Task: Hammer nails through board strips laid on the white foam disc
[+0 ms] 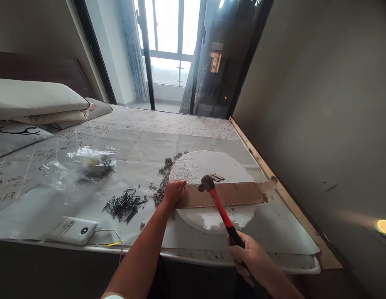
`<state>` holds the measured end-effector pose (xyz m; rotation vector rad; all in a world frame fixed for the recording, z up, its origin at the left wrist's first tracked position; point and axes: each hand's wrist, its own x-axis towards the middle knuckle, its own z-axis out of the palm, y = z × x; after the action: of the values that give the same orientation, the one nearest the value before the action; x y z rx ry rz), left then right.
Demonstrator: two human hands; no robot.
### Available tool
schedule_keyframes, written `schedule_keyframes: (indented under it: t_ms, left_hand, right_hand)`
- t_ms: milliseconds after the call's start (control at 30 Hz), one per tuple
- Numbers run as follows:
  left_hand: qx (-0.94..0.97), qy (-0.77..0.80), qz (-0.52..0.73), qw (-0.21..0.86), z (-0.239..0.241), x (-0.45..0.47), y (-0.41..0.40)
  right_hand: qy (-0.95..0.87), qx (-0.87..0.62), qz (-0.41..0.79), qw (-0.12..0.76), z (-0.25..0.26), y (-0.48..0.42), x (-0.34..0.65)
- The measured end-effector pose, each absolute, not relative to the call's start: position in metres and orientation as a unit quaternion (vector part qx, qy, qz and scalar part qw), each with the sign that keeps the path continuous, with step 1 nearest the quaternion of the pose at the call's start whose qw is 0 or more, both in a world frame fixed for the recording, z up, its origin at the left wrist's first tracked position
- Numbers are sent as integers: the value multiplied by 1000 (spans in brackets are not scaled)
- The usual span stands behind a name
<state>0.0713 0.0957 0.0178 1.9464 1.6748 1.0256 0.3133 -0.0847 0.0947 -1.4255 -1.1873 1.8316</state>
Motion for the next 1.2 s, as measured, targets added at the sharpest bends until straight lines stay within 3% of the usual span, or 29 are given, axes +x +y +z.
schedule_keyframes:
  t_ms: [267, 900, 1200]
  left_hand:
    - [671, 607, 366, 216, 17, 71, 97]
    - [737, 610, 276, 89, 17, 76, 91]
    - [736, 621, 258, 85, 9, 76, 91]
  right_hand:
    - [-436, -528, 679, 265, 92, -85, 314]
    - [-447, -530, 674, 254, 99, -80, 311]
    - [-477, -528, 663, 232, 105, -59, 296]
